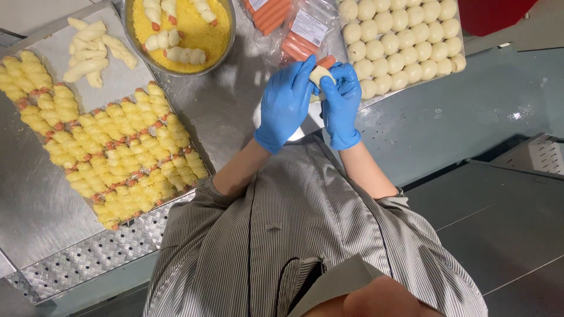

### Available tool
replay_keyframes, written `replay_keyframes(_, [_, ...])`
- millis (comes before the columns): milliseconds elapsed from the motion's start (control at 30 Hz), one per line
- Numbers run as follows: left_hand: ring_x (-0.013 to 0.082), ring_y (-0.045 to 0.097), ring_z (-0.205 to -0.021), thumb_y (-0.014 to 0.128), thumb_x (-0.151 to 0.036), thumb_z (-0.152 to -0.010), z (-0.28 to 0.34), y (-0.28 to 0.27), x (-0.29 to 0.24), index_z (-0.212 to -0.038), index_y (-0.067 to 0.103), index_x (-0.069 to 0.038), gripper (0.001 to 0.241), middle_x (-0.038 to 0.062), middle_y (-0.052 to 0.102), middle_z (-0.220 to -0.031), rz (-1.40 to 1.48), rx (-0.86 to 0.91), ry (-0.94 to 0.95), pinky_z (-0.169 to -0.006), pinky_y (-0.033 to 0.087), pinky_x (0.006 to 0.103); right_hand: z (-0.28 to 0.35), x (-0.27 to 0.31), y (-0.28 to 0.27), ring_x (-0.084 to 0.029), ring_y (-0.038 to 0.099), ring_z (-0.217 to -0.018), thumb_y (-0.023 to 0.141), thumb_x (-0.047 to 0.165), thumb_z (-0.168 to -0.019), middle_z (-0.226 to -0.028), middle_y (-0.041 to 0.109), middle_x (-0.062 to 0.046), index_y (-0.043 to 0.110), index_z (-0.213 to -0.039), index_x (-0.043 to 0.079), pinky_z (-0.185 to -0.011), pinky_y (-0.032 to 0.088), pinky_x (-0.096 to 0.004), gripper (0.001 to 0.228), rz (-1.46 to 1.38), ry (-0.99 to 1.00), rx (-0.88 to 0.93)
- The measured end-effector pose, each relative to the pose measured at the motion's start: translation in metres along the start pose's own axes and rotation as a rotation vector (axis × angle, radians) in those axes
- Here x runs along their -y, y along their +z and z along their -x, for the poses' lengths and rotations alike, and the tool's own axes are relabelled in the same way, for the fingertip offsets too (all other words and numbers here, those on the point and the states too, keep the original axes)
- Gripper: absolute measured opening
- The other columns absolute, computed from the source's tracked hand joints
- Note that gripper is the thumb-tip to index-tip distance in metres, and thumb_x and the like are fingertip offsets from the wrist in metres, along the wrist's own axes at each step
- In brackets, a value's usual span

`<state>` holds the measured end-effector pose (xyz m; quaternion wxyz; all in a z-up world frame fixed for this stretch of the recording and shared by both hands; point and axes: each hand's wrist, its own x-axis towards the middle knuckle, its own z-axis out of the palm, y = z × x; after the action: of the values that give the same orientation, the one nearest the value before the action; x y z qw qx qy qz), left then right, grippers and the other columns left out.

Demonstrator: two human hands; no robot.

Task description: Wrapping processed sausages in strips of dough and coating them in breadcrumbs to prepare sausage rolls.

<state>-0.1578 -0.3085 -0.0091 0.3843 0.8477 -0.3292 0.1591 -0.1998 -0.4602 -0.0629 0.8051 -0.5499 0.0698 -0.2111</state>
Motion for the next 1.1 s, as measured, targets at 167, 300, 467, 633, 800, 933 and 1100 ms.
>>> replay_keyframes(167, [0.0227,0.062,-0.1,0.069,-0.011,-0.098,0.008,-0.004,0.002,-0.149,0.052,-0.007,0.054,0.01,0.062,-0.125,-0.051,-0.063,0.103,-0.094,0.05,0.0382,0.004,0.017,0.025,-0.01,0.054,-0.097,0.067,0.007,-0.103,-0.109,0.057,-0.003,0.056,-0.102,0.007,-0.093,0.046,-0.024,0.011,-0.017,-0.025,-0.054])
replay_keyframes(300, [0.0208,0.061,-0.091,0.076,-0.01,-0.097,0.01,-0.004,0.013,-0.142,0.058,-0.006,0.049,0.013,0.065,-0.125,-0.114,-0.153,0.287,-0.086,0.051,0.0352,0.004,0.039,0.04,-0.01,0.057,-0.103,0.065,0.006,-0.102,-0.119,0.058,-0.004,0.053,-0.097,0.009,-0.098,0.049,-0.025,0.013,0.008,0.013,-0.073])
replay_keyframes(467, [0.0213,0.066,-0.089,0.079,-0.013,-0.095,0.008,-0.013,0.007,-0.142,0.061,-0.004,0.052,0.006,0.065,-0.114,0.026,-0.114,0.145,-0.082,0.052,0.0372,0.011,0.062,0.045,-0.013,0.06,-0.094,0.067,0.005,-0.099,-0.113,0.059,-0.006,0.055,-0.096,0.008,-0.08,0.053,-0.029,0.012,0.005,0.083,-0.035])
replay_keyframes(633, [0.0278,0.069,-0.096,0.077,-0.011,-0.095,0.006,-0.027,-0.005,-0.135,0.063,-0.006,0.043,0.011,0.067,-0.117,0.281,-0.138,-0.033,-0.086,0.057,0.0378,0.017,0.067,0.035,-0.011,0.059,-0.101,0.072,0.002,-0.103,-0.114,0.06,-0.007,0.057,-0.104,0.006,-0.09,0.051,-0.023,0.015,0.042,0.025,0.14])
replay_keyframes(800, [0.0289,0.071,-0.103,0.079,-0.004,-0.091,-0.005,-0.053,-0.019,-0.126,0.064,-0.004,0.038,0.015,0.065,-0.12,0.569,-0.071,-0.06,-0.087,0.059,0.0328,0.011,0.095,0.035,-0.01,0.057,-0.102,0.075,0.025,-0.092,-0.119,0.053,-0.001,0.059,-0.14,0.005,-0.079,0.049,-0.021,0.054,0.223,0.154,0.262])
replay_keyframes(933, [0.0266,0.071,-0.102,0.081,-0.005,-0.09,-0.005,-0.058,-0.017,-0.12,0.062,-0.003,0.036,0.014,0.066,-0.119,0.673,-0.07,-0.034,-0.088,0.059,0.0336,0.011,0.074,0.01,-0.013,0.059,-0.111,0.074,0.026,-0.1,-0.118,0.055,-0.004,0.068,-0.129,0.001,-0.102,0.05,-0.024,0.039,0.315,-0.014,0.376])
replay_keyframes(1100, [0.0252,0.071,-0.087,0.078,-0.005,-0.097,0.0,-0.057,-0.016,-0.12,0.067,0.0,0.026,0.011,0.069,-0.104,0.542,-0.051,-0.035,-0.075,0.058,0.0354,0.008,0.095,0.032,-0.015,0.057,-0.113,0.075,0.027,-0.096,-0.12,0.054,-0.003,0.061,-0.132,0.0,-0.101,0.051,-0.029,0.047,0.281,0.084,0.346])
